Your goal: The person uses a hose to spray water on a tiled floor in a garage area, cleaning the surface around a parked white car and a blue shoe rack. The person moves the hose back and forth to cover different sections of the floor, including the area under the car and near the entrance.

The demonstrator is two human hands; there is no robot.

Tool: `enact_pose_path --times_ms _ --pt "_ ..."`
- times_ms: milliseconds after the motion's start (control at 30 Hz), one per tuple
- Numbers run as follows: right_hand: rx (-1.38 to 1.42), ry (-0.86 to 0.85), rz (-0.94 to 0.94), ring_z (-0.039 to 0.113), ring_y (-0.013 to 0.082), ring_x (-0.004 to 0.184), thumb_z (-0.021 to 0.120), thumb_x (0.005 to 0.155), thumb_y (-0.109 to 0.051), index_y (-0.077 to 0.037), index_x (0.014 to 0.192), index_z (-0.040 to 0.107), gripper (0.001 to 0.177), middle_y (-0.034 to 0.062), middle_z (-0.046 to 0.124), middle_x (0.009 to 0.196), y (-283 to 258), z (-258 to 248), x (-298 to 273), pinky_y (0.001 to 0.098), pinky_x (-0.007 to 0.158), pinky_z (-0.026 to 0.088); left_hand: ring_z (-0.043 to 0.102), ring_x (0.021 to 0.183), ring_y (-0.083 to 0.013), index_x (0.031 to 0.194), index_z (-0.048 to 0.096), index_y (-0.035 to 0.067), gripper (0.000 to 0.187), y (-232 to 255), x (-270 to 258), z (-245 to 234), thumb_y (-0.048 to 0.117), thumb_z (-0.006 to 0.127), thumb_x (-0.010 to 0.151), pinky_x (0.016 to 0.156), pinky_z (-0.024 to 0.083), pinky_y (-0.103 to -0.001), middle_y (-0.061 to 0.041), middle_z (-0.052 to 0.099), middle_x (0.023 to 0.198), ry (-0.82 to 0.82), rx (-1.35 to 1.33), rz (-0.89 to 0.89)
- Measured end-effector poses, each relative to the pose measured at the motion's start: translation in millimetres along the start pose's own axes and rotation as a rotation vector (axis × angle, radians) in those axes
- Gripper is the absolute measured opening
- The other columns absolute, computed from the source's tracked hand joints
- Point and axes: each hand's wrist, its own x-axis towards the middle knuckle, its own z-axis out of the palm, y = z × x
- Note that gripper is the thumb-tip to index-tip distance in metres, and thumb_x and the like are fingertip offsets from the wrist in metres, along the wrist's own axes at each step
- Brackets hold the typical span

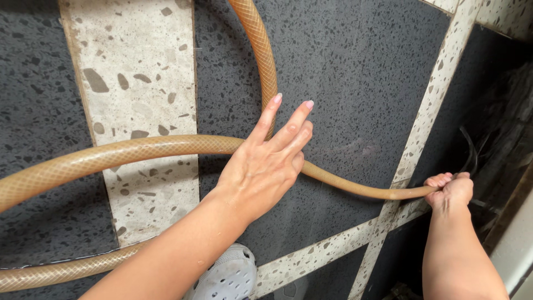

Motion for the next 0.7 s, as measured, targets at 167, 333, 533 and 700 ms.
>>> enact_pose_path --times_ms 167,333,533,700 --pt "0.014 0.061 -0.021 0.029 0.0111 0.045 0.03 0.096 -0.014 -0.012 0.076 0.038 0.022 -0.0002 0.036 0.06 -1 -20 32 0.0255 0.042 0.029 0.021 0.153 -0.0291 0.096 0.077 0.011 0.026 0 -1 3 0.027 0.058 0.088 0.124 0.011 -0.059 -0.008 0.052 0.148 -0.004 0.045 -0.001" --pt "0.098 0.163 0.057 0.037 0.0072 0.047 0.027 0.094 -0.01 -0.009 0.079 0.039 0.019 0.0002 0.042 0.063 15 -54 51 0.0209 0.04 0.028 0.017 0.154 -0.0277 0.113 0.074 0.012 0.033 2 1 7 0.029 0.054 0.092 0.125 0.009 -0.058 -0.006 0.049 0.153 0.021 0.052 -0.035" --pt "0.104 0.316 0.179 0.031 0.0072 0.045 0.025 0.092 -0.009 -0.009 0.079 0.036 0.017 0.0003 0.038 0.063 42 -83 39 0.0209 0.038 0.025 0.013 0.154 -0.0278 0.13 0.066 0.01 0.047 2 2 9 0.03 0.051 0.091 0.122 0.008 -0.058 -0.007 0.042 0.158 -0.022 0.112 -0.026" --pt "0.083 0.379 0.137 0.035 0.0077 0.048 0.023 0.089 -0.005 -0.007 0.081 0.035 0.015 0.0018 0.039 0.065 34 -78 35 0.0219 0.039 0.027 0.011 0.154 -0.0288 0.139 0.058 0.008 0.054 1 4 5 0.031 0.049 0.091 0.121 0.007 -0.059 -0.01 0.035 0.162 -0.062 0.114 -0.023"
